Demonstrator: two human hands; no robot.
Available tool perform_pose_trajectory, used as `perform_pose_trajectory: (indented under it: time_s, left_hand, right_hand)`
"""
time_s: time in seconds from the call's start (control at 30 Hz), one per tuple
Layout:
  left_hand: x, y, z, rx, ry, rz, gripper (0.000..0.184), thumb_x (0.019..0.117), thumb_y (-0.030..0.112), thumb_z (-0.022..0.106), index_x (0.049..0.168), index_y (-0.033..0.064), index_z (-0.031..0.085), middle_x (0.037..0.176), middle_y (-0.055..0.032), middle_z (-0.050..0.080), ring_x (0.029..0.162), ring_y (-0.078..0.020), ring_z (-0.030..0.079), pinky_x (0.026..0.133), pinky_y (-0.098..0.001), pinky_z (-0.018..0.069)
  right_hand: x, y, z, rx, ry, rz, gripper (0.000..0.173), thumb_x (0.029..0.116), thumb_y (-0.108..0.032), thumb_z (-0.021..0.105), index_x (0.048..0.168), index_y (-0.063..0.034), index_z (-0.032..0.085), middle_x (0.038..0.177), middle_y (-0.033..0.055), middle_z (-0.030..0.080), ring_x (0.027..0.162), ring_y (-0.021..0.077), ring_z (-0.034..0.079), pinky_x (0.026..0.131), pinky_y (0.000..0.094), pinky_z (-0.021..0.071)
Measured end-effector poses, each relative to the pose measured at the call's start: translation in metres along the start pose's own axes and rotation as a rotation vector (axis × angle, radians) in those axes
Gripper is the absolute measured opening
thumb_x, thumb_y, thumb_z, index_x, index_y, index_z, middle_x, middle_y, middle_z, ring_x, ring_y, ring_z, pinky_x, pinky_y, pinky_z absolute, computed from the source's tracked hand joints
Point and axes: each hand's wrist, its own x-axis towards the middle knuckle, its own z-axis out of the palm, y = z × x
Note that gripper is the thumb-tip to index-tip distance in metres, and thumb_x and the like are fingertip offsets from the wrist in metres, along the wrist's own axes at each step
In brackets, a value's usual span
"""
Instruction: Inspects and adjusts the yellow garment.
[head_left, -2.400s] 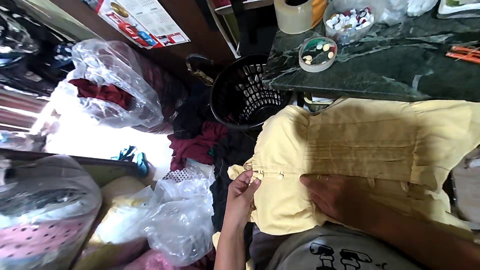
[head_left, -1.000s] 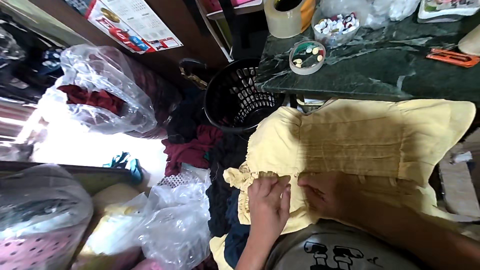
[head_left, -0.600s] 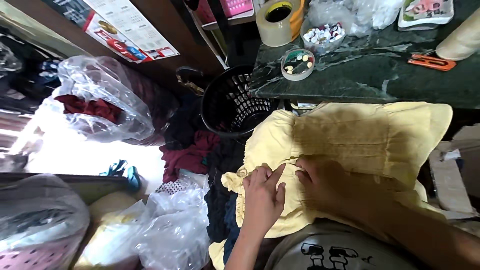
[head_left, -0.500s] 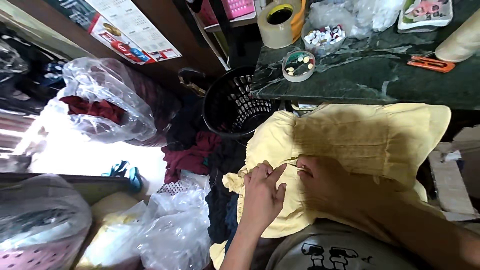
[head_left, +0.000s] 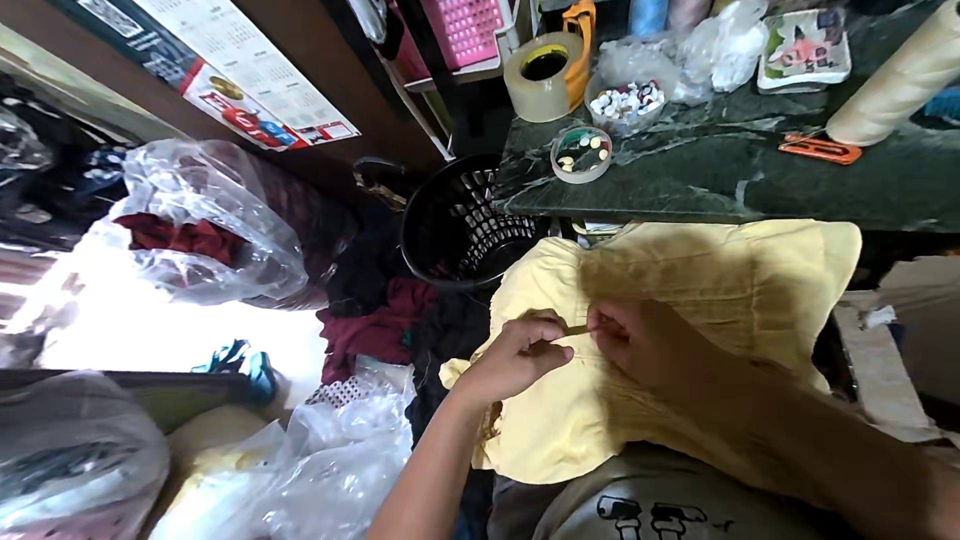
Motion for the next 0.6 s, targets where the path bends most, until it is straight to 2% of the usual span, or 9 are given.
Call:
perform_pose_trajectory:
  time_s: [0.03,0.07,0.1,0.17,0.23,0.33,0.47,0.6]
  left_hand:
    - [-0.001,0.004,0.0,-0.038,0.006,-0.049,0.02,0.0944,0.019,0.062,0.08,0.0059,0.069,0.096,0.0019,0.065,0.099,-0.0042,0.059,0.088,-0.0257,0.0487]
    - [-0.002,0.007,-0.001,-0.061,0.009,-0.095,0.019,0.0939,0.018,0.063,0.081,0.0052,0.07,0.096,0.0015,0.065,0.098,-0.0035,0.059,0.087,-0.0246,0.0489]
    - [-0.003,0.009,-0.002,-0.074,0.008,-0.127,0.019,0.094,0.017,0.063,0.081,0.0049,0.069,0.096,0.0016,0.064,0.097,-0.0028,0.059,0.085,-0.0237,0.0491]
    - [-0.005,0.01,-0.003,-0.085,0.0,-0.151,0.019,0.094,0.017,0.063,0.079,0.0065,0.068,0.093,0.0034,0.063,0.091,-0.0008,0.059,0.079,-0.0213,0.0494]
    - [-0.005,0.01,-0.003,-0.09,0.001,-0.156,0.019,0.0933,0.017,0.064,0.078,0.0065,0.069,0.092,0.0035,0.064,0.089,-0.0009,0.059,0.078,-0.0216,0.0493]
    - [-0.004,0.012,-0.001,-0.095,0.014,-0.149,0.019,0.0928,0.015,0.064,0.075,0.0083,0.066,0.086,0.0057,0.062,0.082,0.0004,0.057,0.074,-0.0203,0.0485]
    - [-0.007,0.013,0.0,-0.095,0.032,-0.138,0.019,0.0919,0.017,0.065,0.076,0.0069,0.068,0.089,0.0038,0.063,0.089,-0.0021,0.059,0.079,-0.0224,0.0499]
    - [-0.01,0.011,0.0,-0.087,0.043,-0.12,0.019,0.0909,0.018,0.067,0.076,0.0075,0.068,0.09,0.0041,0.064,0.091,-0.0027,0.06,0.081,-0.023,0.0499]
  right_hand:
    - [-0.007,-0.005,0.005,-0.1,0.083,-0.048,0.027,0.1028,-0.017,0.053,0.122,0.0013,0.061,0.079,0.0137,0.065,0.07,0.0291,0.066,0.065,0.048,0.0551]
    - [-0.014,-0.01,0.009,-0.152,0.148,-0.095,0.031,0.1023,-0.013,0.05,0.127,0.0048,0.057,0.082,0.0157,0.066,0.073,0.0315,0.068,0.066,0.0491,0.0571]
    - [-0.023,-0.016,0.012,-0.147,0.177,-0.139,0.029,0.1019,-0.009,0.047,0.125,0.0064,0.055,0.085,0.016,0.066,0.074,0.0304,0.068,0.066,0.0467,0.0579]
    - [-0.035,-0.023,0.021,-0.043,0.199,-0.267,0.019,0.0998,-0.004,0.048,0.113,0.0045,0.059,0.088,0.0146,0.065,0.075,0.0233,0.066,0.067,0.0363,0.0579]
    - [-0.037,-0.018,0.033,0.072,0.194,-0.35,0.014,0.1005,-0.005,0.048,0.105,-0.0007,0.062,0.099,0.0133,0.063,0.087,0.0183,0.064,0.078,0.0278,0.0565]
    - [-0.034,-0.006,0.043,0.086,0.291,-0.297,0.016,0.0982,-0.009,0.054,0.101,-0.0033,0.068,0.095,0.0122,0.064,0.083,0.0178,0.064,0.074,0.0284,0.0562]
    - [-0.034,-0.004,0.044,0.072,0.331,-0.267,0.017,0.0965,-0.012,0.055,0.1,-0.0053,0.071,0.09,0.0096,0.064,0.077,0.0141,0.062,0.069,0.0248,0.0546]
    - [-0.034,-0.005,0.042,0.048,0.327,-0.279,0.018,0.0963,-0.013,0.055,0.099,-0.0066,0.072,0.089,0.0083,0.062,0.076,0.0129,0.061,0.068,0.0239,0.0538]
